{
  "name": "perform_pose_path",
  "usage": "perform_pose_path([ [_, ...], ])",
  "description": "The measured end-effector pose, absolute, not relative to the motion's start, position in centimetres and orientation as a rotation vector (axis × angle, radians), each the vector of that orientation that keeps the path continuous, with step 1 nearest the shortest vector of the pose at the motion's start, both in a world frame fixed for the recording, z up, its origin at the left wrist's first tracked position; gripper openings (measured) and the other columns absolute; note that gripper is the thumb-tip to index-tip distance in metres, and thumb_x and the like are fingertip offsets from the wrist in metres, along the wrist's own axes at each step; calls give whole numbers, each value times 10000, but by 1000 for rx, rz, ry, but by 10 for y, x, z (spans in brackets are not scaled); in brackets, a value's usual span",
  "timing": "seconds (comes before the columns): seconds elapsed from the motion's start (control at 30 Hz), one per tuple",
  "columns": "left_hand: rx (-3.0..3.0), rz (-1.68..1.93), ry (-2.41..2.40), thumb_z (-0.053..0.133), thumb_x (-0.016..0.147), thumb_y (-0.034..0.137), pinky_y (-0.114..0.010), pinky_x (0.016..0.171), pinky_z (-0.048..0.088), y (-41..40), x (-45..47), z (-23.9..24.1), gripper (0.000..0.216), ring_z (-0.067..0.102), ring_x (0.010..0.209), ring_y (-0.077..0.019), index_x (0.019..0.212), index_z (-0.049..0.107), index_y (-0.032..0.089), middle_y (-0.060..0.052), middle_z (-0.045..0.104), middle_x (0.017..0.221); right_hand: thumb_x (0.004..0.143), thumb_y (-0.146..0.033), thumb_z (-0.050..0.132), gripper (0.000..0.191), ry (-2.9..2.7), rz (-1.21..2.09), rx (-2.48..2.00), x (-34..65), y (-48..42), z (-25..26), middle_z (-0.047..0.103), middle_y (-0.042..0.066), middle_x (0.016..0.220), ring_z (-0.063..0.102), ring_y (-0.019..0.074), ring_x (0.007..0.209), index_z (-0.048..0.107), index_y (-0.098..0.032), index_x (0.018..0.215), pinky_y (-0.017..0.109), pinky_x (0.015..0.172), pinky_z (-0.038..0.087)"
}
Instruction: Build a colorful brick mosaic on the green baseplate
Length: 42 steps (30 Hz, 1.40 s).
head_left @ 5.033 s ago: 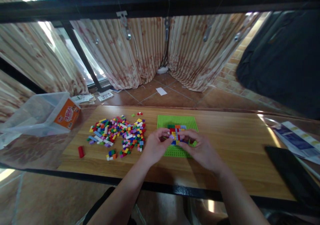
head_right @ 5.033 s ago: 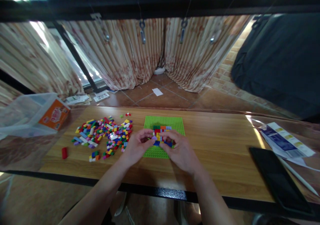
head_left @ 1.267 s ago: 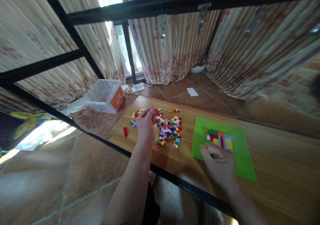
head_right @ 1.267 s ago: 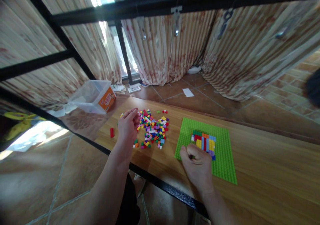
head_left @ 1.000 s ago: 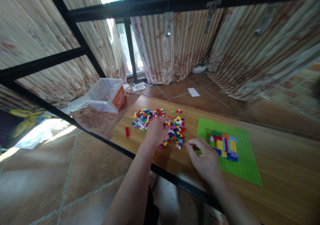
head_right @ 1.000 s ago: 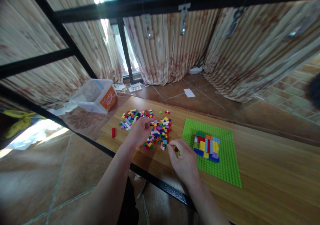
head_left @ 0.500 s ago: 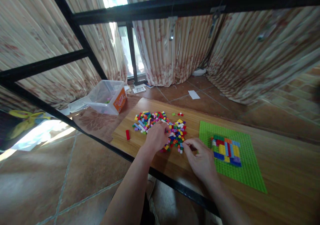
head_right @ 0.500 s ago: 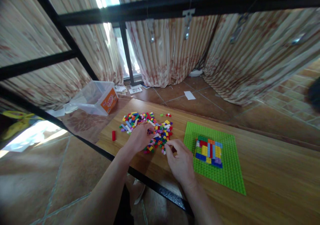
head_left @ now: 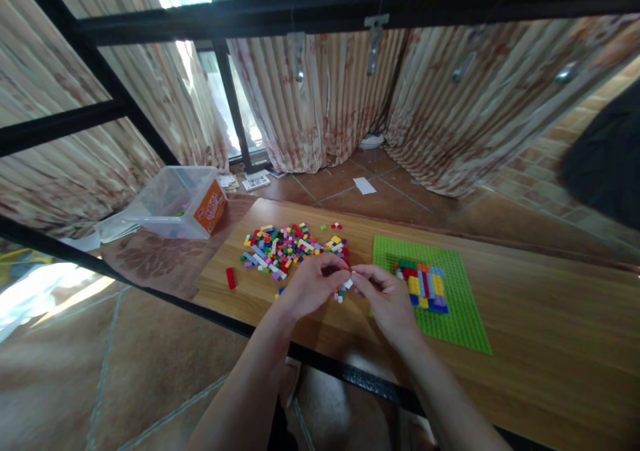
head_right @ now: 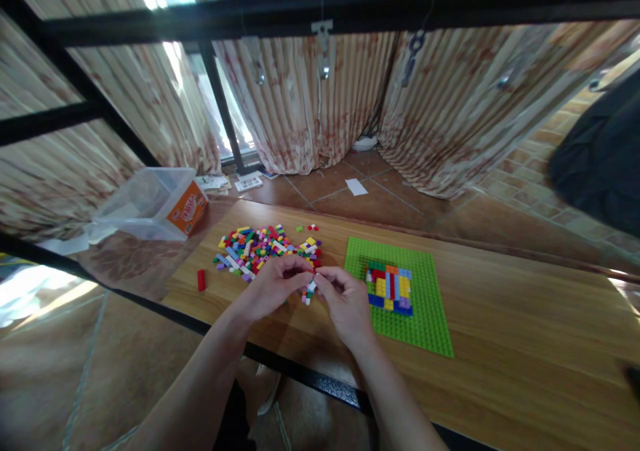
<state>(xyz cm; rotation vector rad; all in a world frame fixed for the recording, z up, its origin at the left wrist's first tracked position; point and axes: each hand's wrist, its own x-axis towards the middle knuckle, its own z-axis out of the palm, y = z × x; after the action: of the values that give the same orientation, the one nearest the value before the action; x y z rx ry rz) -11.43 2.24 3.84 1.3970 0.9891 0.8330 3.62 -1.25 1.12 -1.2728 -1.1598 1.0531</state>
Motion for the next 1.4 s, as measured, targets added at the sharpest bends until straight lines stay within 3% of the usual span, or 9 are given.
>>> perform_pose_path([
  [0.17, 1344, 821, 956, 634, 772, 269, -211, 524, 403, 21, -107, 35, 140, 512, 540, -95, 718, 629, 140, 9, 591, 615, 745, -412, 721, 229, -1135, 1111, -1204, 43, -15, 11, 669, 6, 643, 562, 135, 561, 708, -189, 796, 275, 568, 479],
  [0.4, 1125, 797, 862, 708, 718, 356, -205, 497, 414, 22, -107, 35, 246, 504, 493, -79, 787, 640, 130, 17, 593, 611, 745, -393, 752, 196, -1052, 1165, -1120, 47, -18, 10, 694, -1, 656, 604, 130, 572, 732, -213, 822, 270, 589, 507],
  [0.63, 1481, 882, 1237, 599, 787, 232, -208, 524, 401, 37, -124, 29, 121, 526, 519, -102, 785, 689, 150, 26, 597, 577, 758, -401, 740, 302, -1100, 1038, -1206, 63, -20, 13, 745, 19, 780, 679, 166, 669, 736, -234, 1010, 331, 679, 562],
  [0.83, 1949, 668, 1778, 562, 783, 121, -325, 842, 506, 46, -144, 28, 240, 690, 899, -226, 909, 755, 187, -63, 762, 937, 798, -413, 695, 237, -1283, 685, -1472, 113, -33, 20, 758, 45, 931, 697, 203, 838, 745, -228, 937, 368, 790, 557],
  [1.03, 2032, 504, 1948, 550, 773, 133, -377, 887, 523, 50, -148, 29, 327, 690, 976, -276, 1015, 756, 211, -85, 752, 1050, 780, -427, 700, 244, -1282, 564, -1616, 167, -46, 25, 751, 51, 885, 686, 203, 772, 742, -225, 909, 379, 761, 553],
  [1.23, 2077, 702, 1896, 537, 818, 177, -353, 847, 527, 47, -135, 33, 269, 689, 904, -246, 986, 747, 180, -85, 752, 990, 750, -438, 743, 190, -1419, 593, -1513, 179, -52, 7, 691, 52, 1124, 642, 241, 1067, 770, -274, 843, 452, 999, 466],
  [1.4, 2123, 865, 1554, 543, 848, 178, -306, 788, 515, 35, -101, 29, 198, 676, 839, -197, 938, 719, 177, -61, 743, 941, 749, -437, 748, 157, -1434, 563, -1501, 169, -51, -6, 646, 56, 1200, 600, 263, 1147, 778, -301, 821, 487, 1026, 437],
])
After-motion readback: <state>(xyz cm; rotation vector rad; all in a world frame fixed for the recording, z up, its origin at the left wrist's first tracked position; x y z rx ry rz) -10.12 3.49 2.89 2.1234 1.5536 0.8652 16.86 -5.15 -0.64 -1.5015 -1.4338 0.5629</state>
